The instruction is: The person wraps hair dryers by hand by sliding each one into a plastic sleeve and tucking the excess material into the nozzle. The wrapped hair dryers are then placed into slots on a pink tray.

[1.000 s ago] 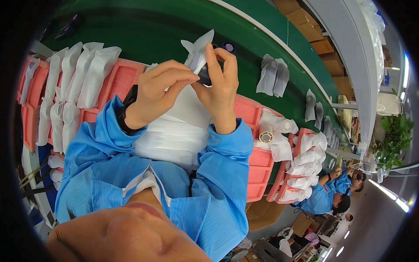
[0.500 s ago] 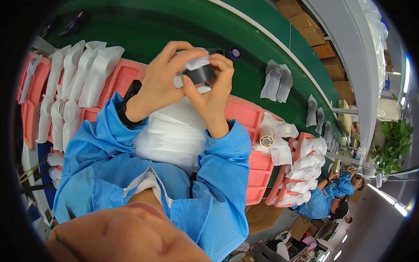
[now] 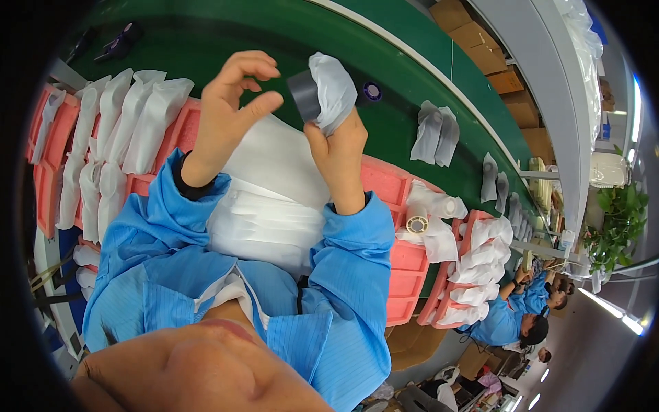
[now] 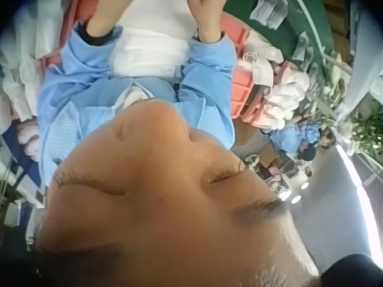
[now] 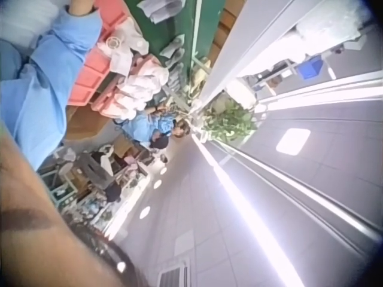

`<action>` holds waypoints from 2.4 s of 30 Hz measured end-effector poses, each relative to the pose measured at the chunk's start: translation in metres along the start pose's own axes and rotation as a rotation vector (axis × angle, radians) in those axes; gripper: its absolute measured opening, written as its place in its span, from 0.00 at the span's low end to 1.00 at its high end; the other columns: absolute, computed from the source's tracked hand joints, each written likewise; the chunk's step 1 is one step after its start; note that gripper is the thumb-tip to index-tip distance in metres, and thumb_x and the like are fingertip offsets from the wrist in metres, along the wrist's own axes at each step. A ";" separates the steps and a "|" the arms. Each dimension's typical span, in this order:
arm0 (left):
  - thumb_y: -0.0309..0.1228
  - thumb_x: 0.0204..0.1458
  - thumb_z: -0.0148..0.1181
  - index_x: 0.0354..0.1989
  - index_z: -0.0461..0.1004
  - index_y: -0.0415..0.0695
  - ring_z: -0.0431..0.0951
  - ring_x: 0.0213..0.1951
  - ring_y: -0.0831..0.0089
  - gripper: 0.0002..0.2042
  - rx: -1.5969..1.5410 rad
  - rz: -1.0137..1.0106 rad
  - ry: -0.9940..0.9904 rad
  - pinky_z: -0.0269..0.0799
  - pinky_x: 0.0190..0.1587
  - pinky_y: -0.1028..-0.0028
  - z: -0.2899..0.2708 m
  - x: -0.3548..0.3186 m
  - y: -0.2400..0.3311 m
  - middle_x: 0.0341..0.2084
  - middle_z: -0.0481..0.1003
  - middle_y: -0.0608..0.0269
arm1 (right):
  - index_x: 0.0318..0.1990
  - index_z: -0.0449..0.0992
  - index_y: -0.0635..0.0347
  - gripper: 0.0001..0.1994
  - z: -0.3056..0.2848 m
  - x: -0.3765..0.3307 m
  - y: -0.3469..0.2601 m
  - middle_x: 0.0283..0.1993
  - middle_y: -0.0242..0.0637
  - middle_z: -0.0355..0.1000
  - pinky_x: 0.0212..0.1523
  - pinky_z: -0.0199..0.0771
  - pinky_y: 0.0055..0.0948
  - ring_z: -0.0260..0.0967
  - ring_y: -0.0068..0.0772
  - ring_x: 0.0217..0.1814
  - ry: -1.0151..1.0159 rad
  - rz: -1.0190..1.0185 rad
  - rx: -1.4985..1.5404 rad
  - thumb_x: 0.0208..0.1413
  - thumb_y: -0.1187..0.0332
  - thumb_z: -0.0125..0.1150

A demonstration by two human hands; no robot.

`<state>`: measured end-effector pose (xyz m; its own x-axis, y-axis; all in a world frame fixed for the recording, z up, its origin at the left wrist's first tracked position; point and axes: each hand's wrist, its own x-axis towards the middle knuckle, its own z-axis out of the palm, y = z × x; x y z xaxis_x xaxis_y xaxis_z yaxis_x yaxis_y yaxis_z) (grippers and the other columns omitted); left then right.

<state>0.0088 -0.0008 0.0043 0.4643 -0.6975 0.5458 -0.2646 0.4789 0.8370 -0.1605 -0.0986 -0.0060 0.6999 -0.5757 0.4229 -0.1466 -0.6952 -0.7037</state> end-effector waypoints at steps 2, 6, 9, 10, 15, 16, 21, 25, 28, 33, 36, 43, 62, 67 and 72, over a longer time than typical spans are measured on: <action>0.29 0.42 0.70 0.42 0.75 0.46 0.69 0.48 0.68 0.17 0.000 0.030 0.005 0.65 0.49 0.73 0.010 -0.004 0.003 0.48 0.68 0.62 | 0.48 0.72 0.64 0.18 0.006 0.003 -0.009 0.44 0.43 0.73 0.41 0.73 0.28 0.74 0.35 0.40 0.160 -0.090 -0.176 0.47 0.77 0.63; 0.27 0.41 0.70 0.36 0.76 0.43 0.67 0.52 0.66 0.12 0.069 0.153 -0.001 0.62 0.53 0.70 0.017 -0.008 0.011 0.48 0.68 0.60 | 0.47 0.70 0.66 0.19 0.016 0.003 -0.010 0.41 0.47 0.71 0.36 0.72 0.35 0.72 0.48 0.37 0.190 -0.195 -0.278 0.44 0.79 0.62; 0.26 0.41 0.69 0.31 0.77 0.44 0.67 0.51 0.66 0.09 0.207 0.288 -0.033 0.63 0.51 0.70 0.013 -0.008 0.014 0.46 0.68 0.61 | 0.47 0.70 0.66 0.19 0.016 0.000 -0.011 0.39 0.47 0.71 0.35 0.72 0.35 0.72 0.47 0.36 0.172 -0.136 -0.247 0.44 0.79 0.62; 0.25 0.40 0.69 0.29 0.77 0.44 0.67 0.49 0.67 0.08 0.283 0.312 -0.007 0.63 0.50 0.70 0.012 -0.009 0.014 0.45 0.68 0.61 | 0.48 0.72 0.65 0.17 0.015 -0.001 -0.012 0.38 0.44 0.74 0.38 0.72 0.32 0.73 0.41 0.37 0.178 -0.049 -0.210 0.47 0.78 0.61; 0.23 0.39 0.69 0.26 0.75 0.44 0.69 0.41 0.70 0.08 0.322 0.219 0.067 0.65 0.44 0.74 0.009 -0.007 0.012 0.41 0.67 0.61 | 0.43 0.75 0.65 0.12 0.004 -0.002 -0.019 0.37 0.39 0.76 0.38 0.71 0.27 0.73 0.28 0.36 0.234 0.038 0.015 0.51 0.75 0.61; 0.22 0.39 0.69 0.27 0.75 0.43 0.70 0.39 0.71 0.08 0.265 0.149 0.078 0.65 0.43 0.75 0.008 -0.006 0.011 0.40 0.67 0.62 | 0.43 0.75 0.65 0.12 0.000 -0.002 -0.019 0.37 0.39 0.76 0.38 0.71 0.27 0.73 0.28 0.36 0.233 0.038 0.015 0.51 0.75 0.61; 0.22 0.38 0.69 0.29 0.74 0.42 0.70 0.36 0.72 0.10 0.041 -0.012 0.115 0.65 0.40 0.78 -0.005 0.004 0.004 0.38 0.68 0.61 | 0.40 0.76 0.66 0.09 -0.011 -0.002 -0.022 0.35 0.36 0.76 0.36 0.69 0.24 0.71 0.24 0.34 0.029 0.139 0.196 0.51 0.74 0.61; 0.27 0.37 0.73 0.27 0.74 0.41 0.72 0.32 0.74 0.12 0.033 0.089 0.093 0.65 0.34 0.78 0.016 -0.002 0.012 0.33 0.70 0.64 | 0.40 0.76 0.67 0.09 -0.001 -0.001 -0.024 0.33 0.39 0.76 0.35 0.69 0.25 0.71 0.24 0.33 0.068 0.090 0.075 0.51 0.74 0.61; 0.28 0.34 0.74 0.27 0.74 0.40 0.72 0.33 0.73 0.14 0.229 0.264 0.071 0.66 0.32 0.78 0.021 -0.008 0.009 0.33 0.70 0.65 | 0.40 0.76 0.67 0.09 0.005 -0.001 -0.025 0.32 0.40 0.76 0.34 0.70 0.25 0.71 0.25 0.33 0.092 0.014 -0.036 0.50 0.74 0.61; 0.27 0.38 0.72 0.27 0.74 0.40 0.71 0.32 0.75 0.12 0.232 0.288 0.059 0.65 0.30 0.78 0.020 -0.009 -0.001 0.32 0.71 0.66 | 0.41 0.75 0.67 0.11 0.007 -0.002 -0.024 0.32 0.41 0.75 0.33 0.70 0.25 0.71 0.27 0.32 0.128 0.091 -0.046 0.49 0.73 0.62; 0.25 0.42 0.69 0.26 0.73 0.40 0.69 0.30 0.78 0.08 -0.022 0.079 -0.048 0.64 0.29 0.79 0.013 -0.005 0.003 0.31 0.70 0.66 | 0.42 0.74 0.67 0.13 -0.001 -0.001 -0.029 0.32 0.40 0.75 0.34 0.70 0.25 0.71 0.27 0.32 0.078 0.104 -0.004 0.49 0.72 0.63; 0.24 0.49 0.63 0.28 0.71 0.39 0.67 0.27 0.83 0.06 0.012 -0.040 0.061 0.62 0.29 0.82 0.000 0.002 0.008 0.29 0.70 0.68 | 0.46 0.72 0.67 0.18 -0.013 -0.004 -0.037 0.35 0.35 0.74 0.39 0.69 0.24 0.68 0.22 0.36 -0.208 0.222 0.205 0.48 0.71 0.66; 0.31 0.45 0.66 0.37 0.70 0.44 0.73 0.34 0.62 0.14 0.355 0.023 -0.505 0.70 0.35 0.69 0.073 -0.066 -0.062 0.32 0.69 0.59 | 0.48 0.73 0.65 0.23 -0.133 0.006 0.216 0.48 0.59 0.72 0.50 0.69 0.45 0.69 0.59 0.52 0.390 0.794 -0.589 0.45 0.62 0.65; 0.32 0.45 0.65 0.35 0.71 0.45 0.72 0.35 0.60 0.11 0.553 0.205 -0.674 0.70 0.36 0.66 0.079 -0.081 -0.069 0.32 0.69 0.59 | 0.51 0.73 0.62 0.26 -0.123 0.006 0.242 0.47 0.52 0.74 0.52 0.68 0.41 0.71 0.54 0.52 0.200 0.820 -0.811 0.44 0.59 0.64; 0.31 0.45 0.64 0.33 0.73 0.45 0.72 0.35 0.60 0.09 0.593 0.161 -0.688 0.70 0.37 0.66 0.080 -0.081 -0.070 0.31 0.69 0.59 | 0.48 0.73 0.68 0.24 -0.099 0.033 0.231 0.44 0.54 0.74 0.46 0.72 0.39 0.72 0.55 0.45 0.130 0.331 -0.506 0.38 0.70 0.66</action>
<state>-0.0778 -0.0200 -0.0955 -0.1704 -0.9004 0.4003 -0.7606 0.3785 0.5275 -0.2402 -0.3210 -0.0977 0.4743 -0.8214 0.3168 -0.6773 -0.5704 -0.4648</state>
